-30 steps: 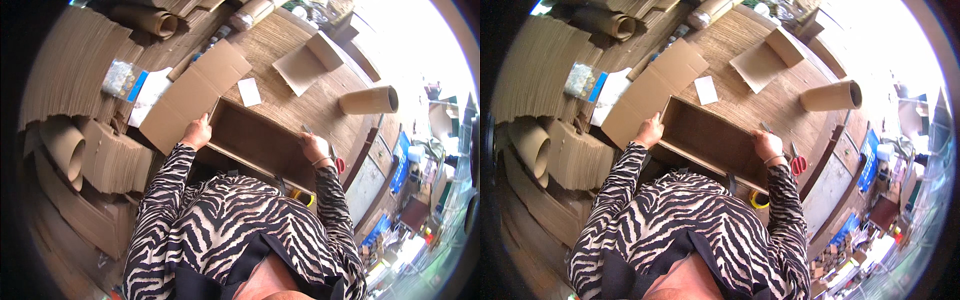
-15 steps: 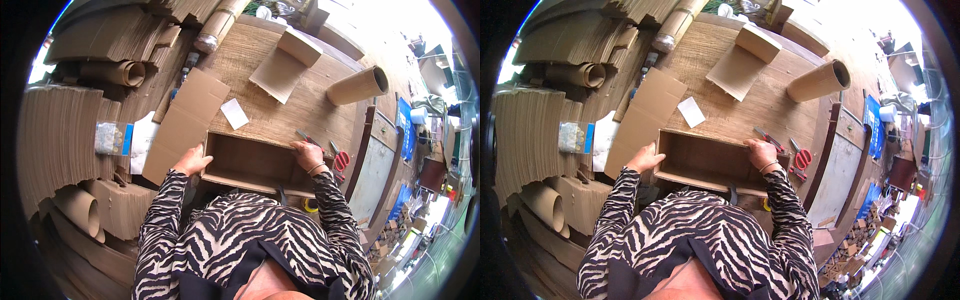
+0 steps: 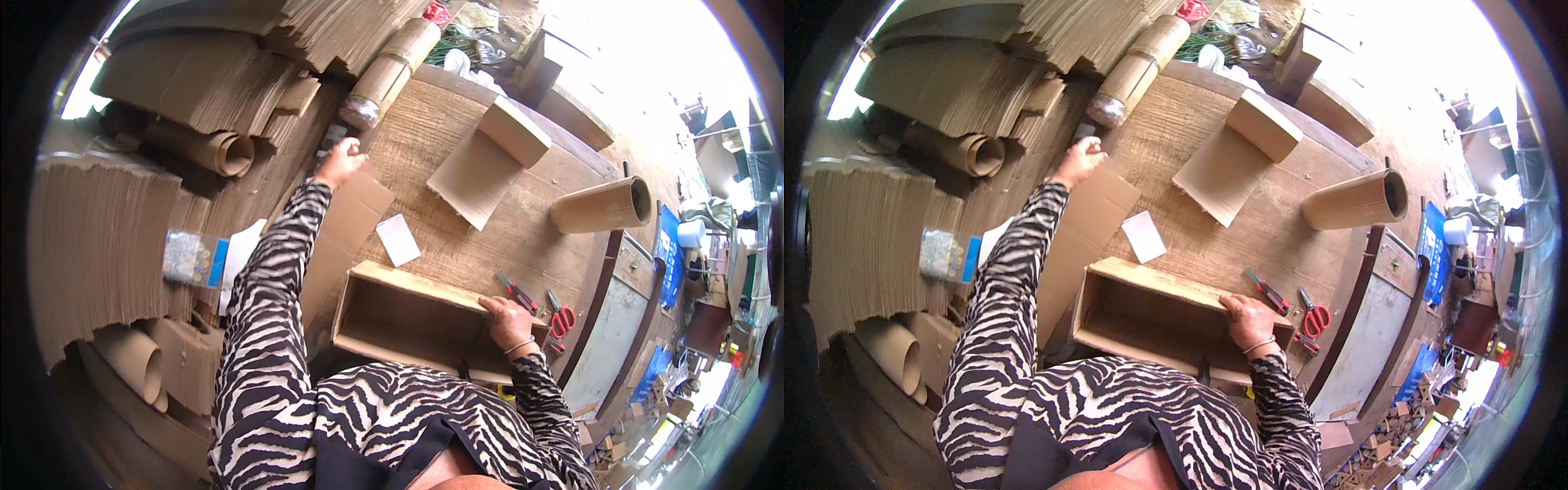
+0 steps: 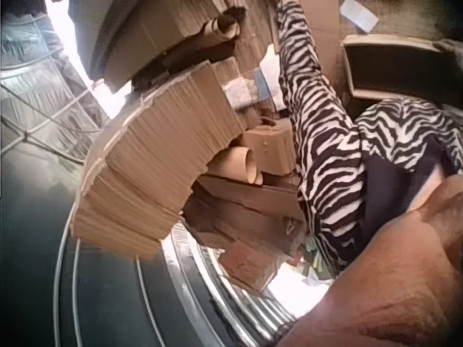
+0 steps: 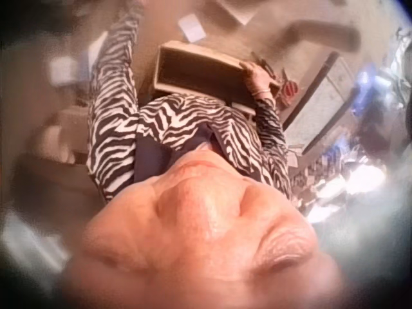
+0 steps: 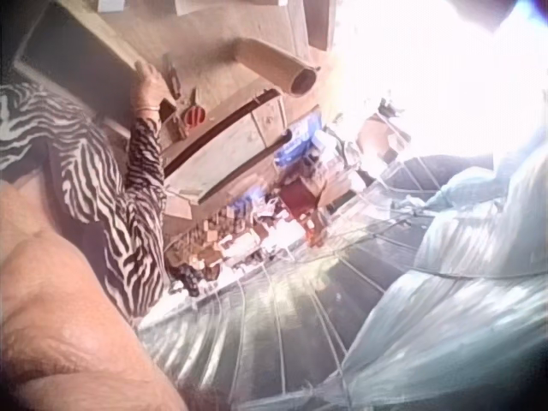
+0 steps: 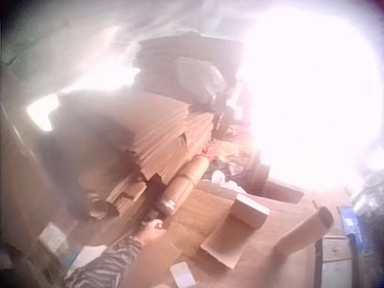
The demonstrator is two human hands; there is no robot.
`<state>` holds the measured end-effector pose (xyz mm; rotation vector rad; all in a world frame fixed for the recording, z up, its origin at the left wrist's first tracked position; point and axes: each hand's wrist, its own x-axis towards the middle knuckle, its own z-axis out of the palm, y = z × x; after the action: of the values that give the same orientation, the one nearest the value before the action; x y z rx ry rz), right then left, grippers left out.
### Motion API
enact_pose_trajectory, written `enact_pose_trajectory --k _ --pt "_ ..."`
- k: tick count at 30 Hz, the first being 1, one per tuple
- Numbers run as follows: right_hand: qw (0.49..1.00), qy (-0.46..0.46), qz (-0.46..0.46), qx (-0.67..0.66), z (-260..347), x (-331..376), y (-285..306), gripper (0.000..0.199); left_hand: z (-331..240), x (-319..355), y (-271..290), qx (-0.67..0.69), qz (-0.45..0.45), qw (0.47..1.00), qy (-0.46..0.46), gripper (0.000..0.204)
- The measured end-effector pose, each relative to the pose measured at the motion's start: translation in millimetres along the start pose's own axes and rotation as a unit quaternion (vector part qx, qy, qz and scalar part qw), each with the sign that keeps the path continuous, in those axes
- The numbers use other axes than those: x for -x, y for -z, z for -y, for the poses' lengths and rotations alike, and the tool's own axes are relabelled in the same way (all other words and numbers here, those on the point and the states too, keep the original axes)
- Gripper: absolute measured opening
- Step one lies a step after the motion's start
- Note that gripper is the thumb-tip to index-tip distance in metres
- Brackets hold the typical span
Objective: The person assembles a small cardboard box by folding and taping its flaps. They then place a rolled corrugated cardboard tube into the box and tape the tube itself. The scene is a cluttered workshop with cardboard pieces and tools on a wooden table.
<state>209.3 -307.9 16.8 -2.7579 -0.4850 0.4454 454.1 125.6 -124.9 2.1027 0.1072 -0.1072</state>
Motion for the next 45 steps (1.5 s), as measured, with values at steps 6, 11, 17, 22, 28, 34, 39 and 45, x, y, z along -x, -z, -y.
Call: enact_pose_trajectory --k 6,11,17,22,28,34,39,45 --pt "1.0 -0.005 -0.021 0.01 3.4 0.6 5.9 0.029 -13.5 -124.4 -5.7 -0.219 -0.111 0.969 -0.037 0.074" --pt "0.996 -0.031 0.078 -0.006 1.4 -5.9 9.4 0.034 14.6 -183.8 -8.9 -0.224 -0.063 0.969 0.077 0.107" --pt "0.901 -0.005 0.385 -0.201 -52.6 -61.6 46.6 0.053 -40.3 -146.2 -48.3 -0.433 -0.091 0.894 -0.063 0.067" --pt "0.967 0.039 0.133 -0.212 -113.2 -196.7 1.3 0.045 -14.1 -191.3 -69.0 -0.13 0.011 0.991 0.032 0.12" --pt "0.807 -0.2 0.044 -0.554 -90.8 -372.1 -56.7 0.057 -24.6 -191.4 -113.4 0.103 0.187 0.972 0.101 0.129" --pt "0.653 -0.167 -0.02 -0.739 -16.4 -405.6 -77.1 0.07 -13.3 -141.1 -130.1 0.06 0.056 0.992 0.1 0.114" --pt "0.63 -0.125 -0.018 -0.766 -18.0 -337.4 -50.0 0.08 -58.6 -69.2 -133.0 0.023 0.029 0.999 -0.023 0.116" --pt "0.701 0.057 -0.079 -0.707 -8.7 -238.1 54.8 0.075 -183.9 33.5 -66.8 0.513 0.084 0.853 -0.051 0.098"
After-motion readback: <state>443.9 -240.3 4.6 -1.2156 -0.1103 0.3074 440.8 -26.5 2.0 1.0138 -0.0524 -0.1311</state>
